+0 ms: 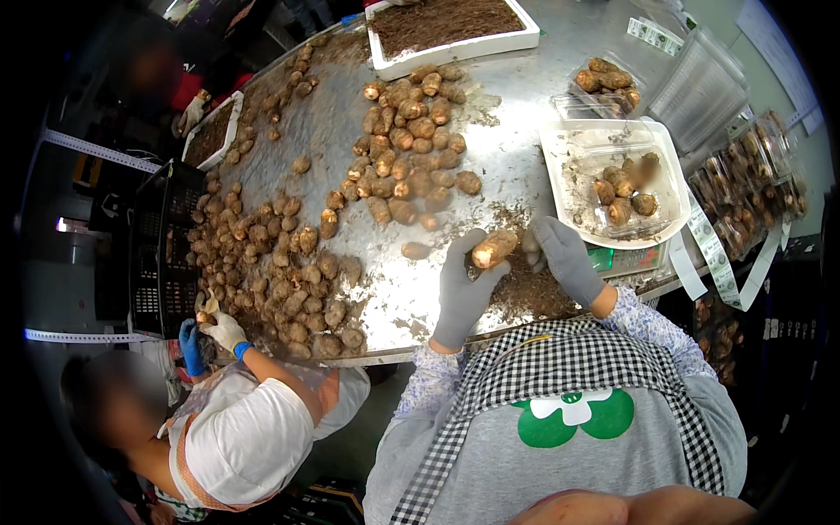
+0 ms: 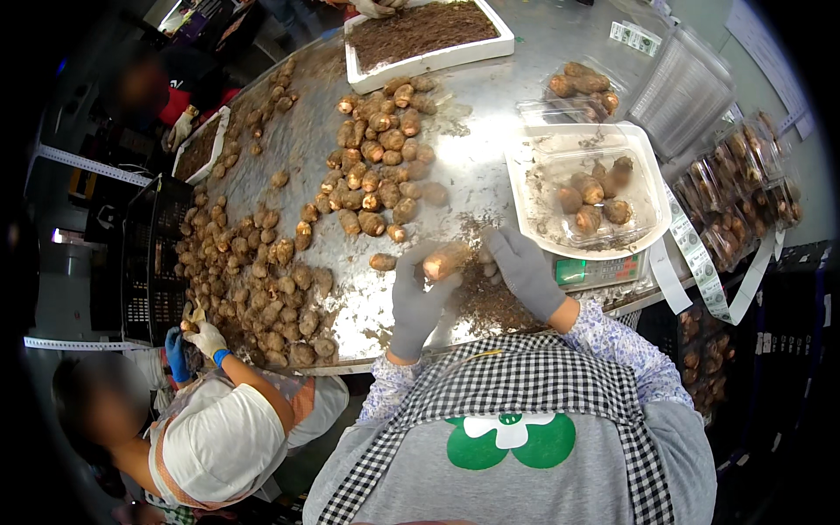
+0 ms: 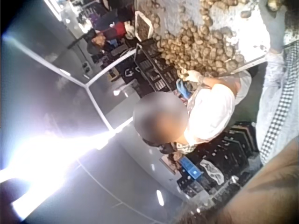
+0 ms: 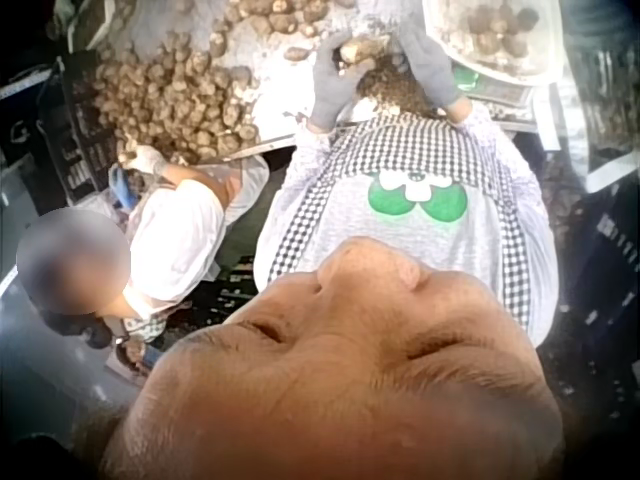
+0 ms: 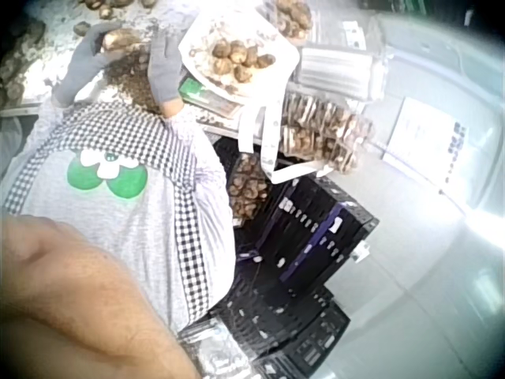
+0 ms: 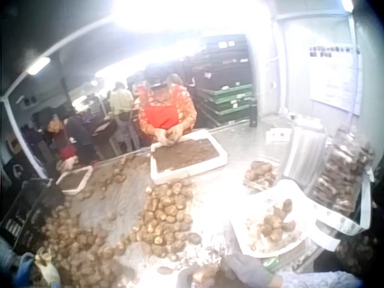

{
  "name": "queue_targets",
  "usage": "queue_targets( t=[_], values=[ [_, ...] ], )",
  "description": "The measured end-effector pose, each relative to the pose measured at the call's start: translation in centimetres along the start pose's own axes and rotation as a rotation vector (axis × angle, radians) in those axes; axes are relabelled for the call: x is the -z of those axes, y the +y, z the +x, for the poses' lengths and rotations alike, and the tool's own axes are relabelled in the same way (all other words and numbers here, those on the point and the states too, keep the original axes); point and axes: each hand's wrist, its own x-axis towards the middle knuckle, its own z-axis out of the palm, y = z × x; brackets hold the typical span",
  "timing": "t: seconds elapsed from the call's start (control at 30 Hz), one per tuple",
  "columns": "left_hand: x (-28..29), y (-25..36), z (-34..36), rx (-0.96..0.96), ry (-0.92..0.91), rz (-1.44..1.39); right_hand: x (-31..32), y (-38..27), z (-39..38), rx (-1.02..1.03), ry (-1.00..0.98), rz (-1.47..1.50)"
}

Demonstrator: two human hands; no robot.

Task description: The person picks potatoes from a large metal table, places them into a clear plastic container on a scale, and then moves the filled container to a nearby crate. The person repeats this process, handling the potatoes one at a time or in small groups.

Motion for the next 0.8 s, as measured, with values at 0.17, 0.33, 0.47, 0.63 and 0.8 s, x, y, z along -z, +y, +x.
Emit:
queue_targets(
  t=[0.17, 0.33, 0.47, 0.63, 0.8],
  values=[
    [0.3, -0.1, 0.8, -0.054, -0.17, -0.031, -0.5, -2.3, -0.8, 0.089, -0.246, -0.103],
    [-0.1, 2.0, 2.0, 0.152, -0.083, -0.284, 0.6, -3.3, -0.2, 0.43, -0.191, -0.418],
    [-0.9, 2.5, 3.1, 0.289, -0.109, -0.346, 1.0, -4.2, 0.1, 0.449, -0.198, -0.366],
    [-2.2, 2.9, 4.8, 0.133, -0.12, -0.291, 2.7, -7.9, 0.8, 0.411, -0.264, -0.6],
    [-2.9, 4.4, 6.0, 0.072, -0.088, -0.166, 6.0, -13.7, 3.3, 0.287, -0.164, -0.9]
  ],
)
